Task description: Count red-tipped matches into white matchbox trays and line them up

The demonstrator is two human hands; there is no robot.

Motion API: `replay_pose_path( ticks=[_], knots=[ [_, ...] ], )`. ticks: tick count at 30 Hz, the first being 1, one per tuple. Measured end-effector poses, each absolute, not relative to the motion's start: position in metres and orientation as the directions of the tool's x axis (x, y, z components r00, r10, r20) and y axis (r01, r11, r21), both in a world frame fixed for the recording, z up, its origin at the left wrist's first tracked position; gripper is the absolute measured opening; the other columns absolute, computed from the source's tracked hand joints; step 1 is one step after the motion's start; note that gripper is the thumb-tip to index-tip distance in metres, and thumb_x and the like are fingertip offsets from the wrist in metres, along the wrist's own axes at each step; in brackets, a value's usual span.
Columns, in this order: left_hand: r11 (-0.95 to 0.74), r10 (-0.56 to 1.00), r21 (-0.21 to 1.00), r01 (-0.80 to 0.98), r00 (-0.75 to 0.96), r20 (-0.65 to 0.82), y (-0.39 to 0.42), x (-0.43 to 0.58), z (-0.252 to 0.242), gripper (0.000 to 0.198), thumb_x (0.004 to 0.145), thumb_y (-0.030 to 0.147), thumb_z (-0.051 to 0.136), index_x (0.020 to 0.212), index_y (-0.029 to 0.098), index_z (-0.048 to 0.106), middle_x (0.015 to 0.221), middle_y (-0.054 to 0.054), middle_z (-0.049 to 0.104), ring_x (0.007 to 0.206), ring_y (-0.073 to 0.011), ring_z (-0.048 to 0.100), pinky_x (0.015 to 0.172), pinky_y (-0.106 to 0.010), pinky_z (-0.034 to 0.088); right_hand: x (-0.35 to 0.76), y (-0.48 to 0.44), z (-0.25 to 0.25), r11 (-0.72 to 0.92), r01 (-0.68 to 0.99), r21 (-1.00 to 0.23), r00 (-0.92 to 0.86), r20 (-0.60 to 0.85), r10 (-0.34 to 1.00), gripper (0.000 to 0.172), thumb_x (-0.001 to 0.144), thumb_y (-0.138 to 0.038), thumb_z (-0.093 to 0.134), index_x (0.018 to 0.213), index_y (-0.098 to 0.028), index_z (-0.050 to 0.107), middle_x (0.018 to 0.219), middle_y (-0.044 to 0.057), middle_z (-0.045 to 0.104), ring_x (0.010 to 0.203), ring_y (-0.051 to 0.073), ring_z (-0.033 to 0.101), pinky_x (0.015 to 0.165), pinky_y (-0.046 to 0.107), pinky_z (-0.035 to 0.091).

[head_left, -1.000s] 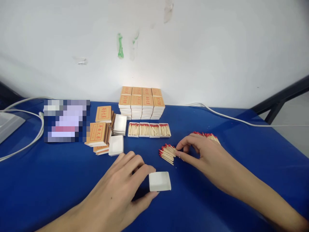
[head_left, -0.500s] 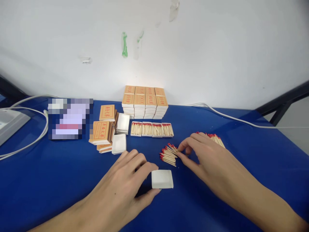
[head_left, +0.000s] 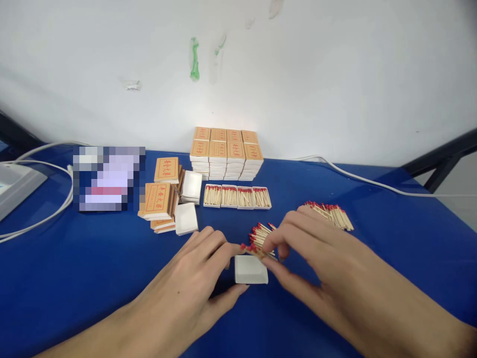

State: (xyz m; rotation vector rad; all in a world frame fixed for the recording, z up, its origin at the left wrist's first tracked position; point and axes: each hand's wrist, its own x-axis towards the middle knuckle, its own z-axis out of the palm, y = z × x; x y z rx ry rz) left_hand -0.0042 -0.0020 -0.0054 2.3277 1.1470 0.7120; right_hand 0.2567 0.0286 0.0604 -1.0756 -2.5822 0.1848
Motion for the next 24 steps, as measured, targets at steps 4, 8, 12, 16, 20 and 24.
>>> replay_pose_path(
  ticks=[4, 8, 12, 16, 20, 24],
  knots=[
    [-0.543, 0.823, 0.604, 0.584, 0.513, 0.244, -0.002, -0.004, -0.006, 0.034, 0.108, 0.017, 0.082, 0.134, 0.028, 0.064, 0.117, -0.001, 0.07, 0.11, -0.0249, 0.07, 0.095, -0.041, 0.062, 0.256, 0.021, 0.048, 0.777, 0.618, -0.122, -0.747, 0.218, 0.628, 0.015, 0.111, -0.013, 0.064, 0.108, -0.025, 0.072, 0.107, 0.008, 0.079, 0.098, 0.029, 0.072, 0.083, 0.044, 0.059],
    [-0.54, 0.822, 0.615, 0.575, 0.518, 0.237, -0.002, -0.004, -0.004, 0.034, 0.108, 0.016, 0.082, 0.135, 0.028, 0.065, 0.117, 0.0, 0.071, 0.109, -0.0243, 0.07, 0.093, -0.041, 0.062, 0.26, 0.016, 0.038, 0.824, 0.554, 0.12, -0.832, 0.112, 0.544, 0.023, 0.096, -0.005, 0.068, 0.105, -0.023, 0.078, 0.112, 0.016, 0.081, 0.101, 0.038, 0.071, 0.085, 0.055, 0.061],
    [-0.544, 0.816, 0.621, 0.565, 0.527, 0.236, 0.0, -0.004, -0.001, 0.032, 0.109, 0.016, 0.08, 0.135, 0.028, 0.064, 0.118, 0.0, 0.07, 0.109, -0.0238, 0.07, 0.095, -0.042, 0.062, 0.249, 0.014, 0.039, 0.841, 0.495, 0.22, -0.859, -0.022, 0.511, 0.021, 0.087, -0.007, 0.076, 0.094, -0.026, 0.077, 0.106, 0.017, 0.08, 0.1, 0.04, 0.07, 0.083, 0.057, 0.061],
    [-0.544, 0.815, 0.612, 0.574, 0.536, 0.221, 0.001, -0.004, 0.001, 0.026, 0.108, 0.017, 0.082, 0.127, 0.026, 0.065, 0.115, 0.0, 0.07, 0.106, -0.0248, 0.07, 0.093, -0.043, 0.062, 0.232, 0.018, 0.042, 0.859, 0.477, 0.184, -0.873, -0.015, 0.488, 0.012, 0.091, -0.016, 0.082, 0.091, -0.027, 0.078, 0.097, 0.015, 0.076, 0.098, 0.038, 0.068, 0.085, 0.057, 0.061],
    [-0.542, 0.817, 0.609, 0.579, 0.533, 0.221, -0.002, -0.003, -0.001, 0.021, 0.109, 0.018, 0.082, 0.121, 0.024, 0.065, 0.114, -0.001, 0.069, 0.108, -0.0262, 0.068, 0.097, -0.046, 0.061, 0.238, 0.029, 0.047, 0.881, 0.452, 0.139, -0.887, -0.031, 0.46, 0.018, 0.087, -0.007, 0.083, 0.095, -0.024, 0.08, 0.095, 0.013, 0.075, 0.096, 0.037, 0.069, 0.087, 0.056, 0.063],
    [-0.53, 0.823, 0.631, 0.567, 0.524, 0.22, -0.004, -0.002, -0.003, 0.026, 0.11, 0.018, 0.081, 0.129, 0.025, 0.066, 0.121, -0.001, 0.071, 0.11, -0.0248, 0.068, 0.098, -0.045, 0.061, 0.268, 0.036, 0.051, 0.792, 0.591, -0.152, -0.789, 0.093, 0.607, 0.023, 0.111, -0.023, 0.069, 0.13, -0.03, 0.08, 0.126, 0.01, 0.084, 0.118, 0.035, 0.076, 0.106, 0.053, 0.065]
  ],
)
